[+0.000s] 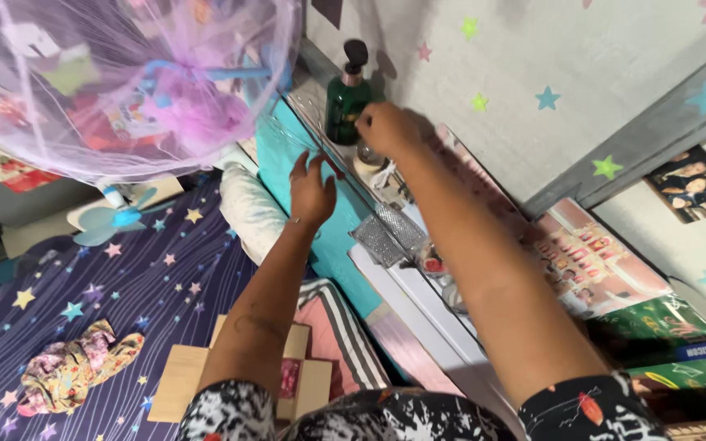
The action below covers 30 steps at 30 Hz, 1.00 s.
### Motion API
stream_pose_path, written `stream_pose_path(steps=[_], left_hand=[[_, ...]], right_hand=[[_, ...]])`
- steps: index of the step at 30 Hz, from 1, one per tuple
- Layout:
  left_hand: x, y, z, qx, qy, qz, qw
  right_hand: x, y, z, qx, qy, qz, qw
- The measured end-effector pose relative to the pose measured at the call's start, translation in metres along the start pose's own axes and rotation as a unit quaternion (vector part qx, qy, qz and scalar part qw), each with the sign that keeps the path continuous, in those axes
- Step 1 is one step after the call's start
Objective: The person sits on a bed and packs small decorative items from a vanity shelf into an open cardboard box. They wrap a glass ornament, place figurines, a pink box and other trinkets into the box, then fold the box flaps closed.
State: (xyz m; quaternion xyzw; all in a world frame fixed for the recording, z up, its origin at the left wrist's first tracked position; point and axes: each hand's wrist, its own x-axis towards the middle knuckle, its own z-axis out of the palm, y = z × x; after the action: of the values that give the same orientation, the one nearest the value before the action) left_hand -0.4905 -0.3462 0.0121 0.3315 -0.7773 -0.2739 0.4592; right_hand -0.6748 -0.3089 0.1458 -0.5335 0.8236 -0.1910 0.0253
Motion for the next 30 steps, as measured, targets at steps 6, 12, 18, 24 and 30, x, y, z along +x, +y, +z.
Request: stream_pose_path(steps=[6, 12, 18, 24, 30], left_hand=[[-0.043, -0.025, -0.064, 0.116, 0.013, -0.051, 0.992], [-0.100, -0.042, -0.127, 0.168, -0.011, -0.178, 0.969], [-0.169, -0.053, -0.205, 0.211, 0.021, -0.254, 0.944], [-0.242, -0.056, -0.271, 0.226, 0.008, -0.326, 0.918], [-0.297, -0.053, -0.312, 0.250, -0.062, -0.349, 0.901]], right_hand=[[-0.045, -0.058, 0.051, 0.043, 0.217, -0.124, 0.967], [-0.115, -0.117, 0.116, 0.018, 0.165, -0.203, 0.965], [-0.200, -0.161, 0.159, 0.036, 0.075, -0.220, 0.972], [-0.275, -0.188, 0.193, 0.017, 0.055, -0.263, 0.963], [-0.333, -0.218, 0.213, 0.004, 0.001, -0.244, 0.970]])
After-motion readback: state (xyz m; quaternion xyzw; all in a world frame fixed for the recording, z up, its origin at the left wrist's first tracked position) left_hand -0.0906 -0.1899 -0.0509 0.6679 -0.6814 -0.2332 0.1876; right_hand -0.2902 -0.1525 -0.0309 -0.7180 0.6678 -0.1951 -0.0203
